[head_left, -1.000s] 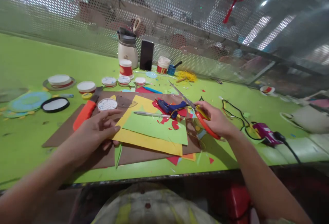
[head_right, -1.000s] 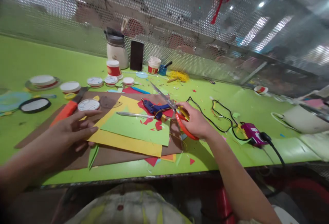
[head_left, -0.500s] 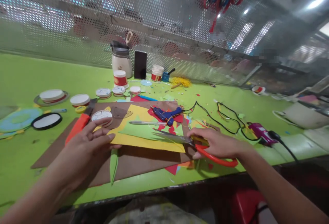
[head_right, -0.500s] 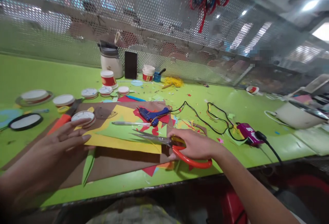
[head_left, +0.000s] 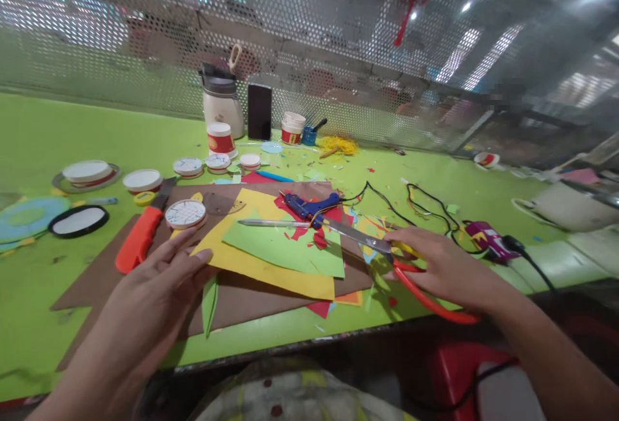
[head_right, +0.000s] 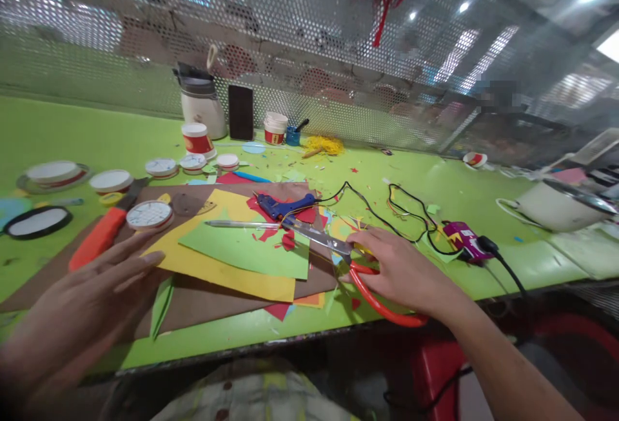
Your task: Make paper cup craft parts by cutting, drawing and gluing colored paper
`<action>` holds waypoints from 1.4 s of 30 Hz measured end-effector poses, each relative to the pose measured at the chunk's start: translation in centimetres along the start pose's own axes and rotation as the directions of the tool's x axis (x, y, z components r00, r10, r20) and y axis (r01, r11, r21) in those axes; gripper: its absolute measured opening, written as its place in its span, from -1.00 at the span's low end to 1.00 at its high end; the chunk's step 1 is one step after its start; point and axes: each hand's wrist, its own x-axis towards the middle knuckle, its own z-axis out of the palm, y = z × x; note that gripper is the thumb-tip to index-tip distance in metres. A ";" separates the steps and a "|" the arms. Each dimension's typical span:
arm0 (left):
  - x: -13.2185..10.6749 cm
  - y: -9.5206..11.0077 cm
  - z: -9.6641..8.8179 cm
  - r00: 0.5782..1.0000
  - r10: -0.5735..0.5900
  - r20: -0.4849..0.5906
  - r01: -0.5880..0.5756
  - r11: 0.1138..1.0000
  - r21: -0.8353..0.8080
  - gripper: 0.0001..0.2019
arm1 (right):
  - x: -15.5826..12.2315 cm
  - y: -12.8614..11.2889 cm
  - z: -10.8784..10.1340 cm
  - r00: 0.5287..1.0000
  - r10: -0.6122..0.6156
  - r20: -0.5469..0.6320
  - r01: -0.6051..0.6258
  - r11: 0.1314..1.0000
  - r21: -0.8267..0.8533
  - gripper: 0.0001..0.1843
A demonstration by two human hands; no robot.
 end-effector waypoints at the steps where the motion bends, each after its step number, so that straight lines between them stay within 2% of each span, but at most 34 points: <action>1: -0.4 -0.1 0.1 1.000 -0.024 -0.020 0.025 1.000 0.007 -0.71 | -0.2 -0.2 0.0 1.000 0.005 0.003 -0.005 0.999 0.035 -0.50; 3: -1.2 -0.6 0.1 0.994 -0.111 -0.011 0.111 0.994 0.024 -0.82 | -0.7 -1.0 0.1 0.996 -0.008 0.093 -0.004 0.992 0.126 -0.48; 7: -2.6 -2.5 -0.2 0.941 -0.297 0.161 0.295 0.955 0.036 -0.79 | -1.6 -2.3 0.1 0.953 -0.040 0.300 -0.024 0.979 0.205 -0.51; 11: -3.3 -4.2 0.9 0.883 -0.404 0.238 0.403 0.914 0.052 -0.69 | -2.1 -2.0 0.2 0.941 -0.026 0.337 -0.045 0.978 0.203 -0.49; 16: -2.8 -5.6 3.2 0.841 -0.411 0.352 0.375 0.912 0.169 -0.70 | -2.7 -1.5 1.0 0.946 -0.034 0.323 -0.058 0.961 0.271 -0.50; 19: -2.3 -5.9 3.9 0.864 -0.407 0.296 0.339 0.906 0.255 -0.77 | -2.7 -1.1 1.5 0.957 -0.029 0.289 -0.059 0.954 0.293 -0.50; 22: -2.3 -5.6 4.0 0.878 -0.421 0.228 0.356 0.892 0.279 -0.87 | -2.3 -0.4 1.8 0.974 -0.012 0.224 -0.055 0.955 0.291 -0.51; 27: -2.7 -5.5 3.9 0.886 -0.420 0.197 0.367 0.894 0.255 -0.89 | -1.1 0.4 1.8 0.986 0.031 0.164 -0.084 0.940 0.330 -0.51; 30: -2.5 -5.7 3.8 0.898 -0.400 0.184 0.347 0.900 0.265 -0.89 | -0.8 0.1 1.8 0.990 -0.003 0.139 -0.044 0.941 0.335 -0.53; 37: -2.2 -6.0 3.6 0.866 -0.452 0.214 0.400 0.883 0.245 -0.81 | -2.4 -0.6 1.3 0.984 -0.025 0.179 -0.025 0.961 0.275 -0.55; 40: -2.6 -6.2 3.9 0.858 -0.446 0.253 0.405 0.892 0.199 -0.81 | -3.4 -0.6 0.3 0.969 -0.004 0.246 -0.070 0.954 0.292 -0.55; 42: -2.9 -6.5 4.4 0.834 -0.459 0.305 0.418 0.888 0.194 -0.81 | -3.8 -0.4 -0.4 0.949 -0.002 0.316 -0.102 0.944 0.313 -0.56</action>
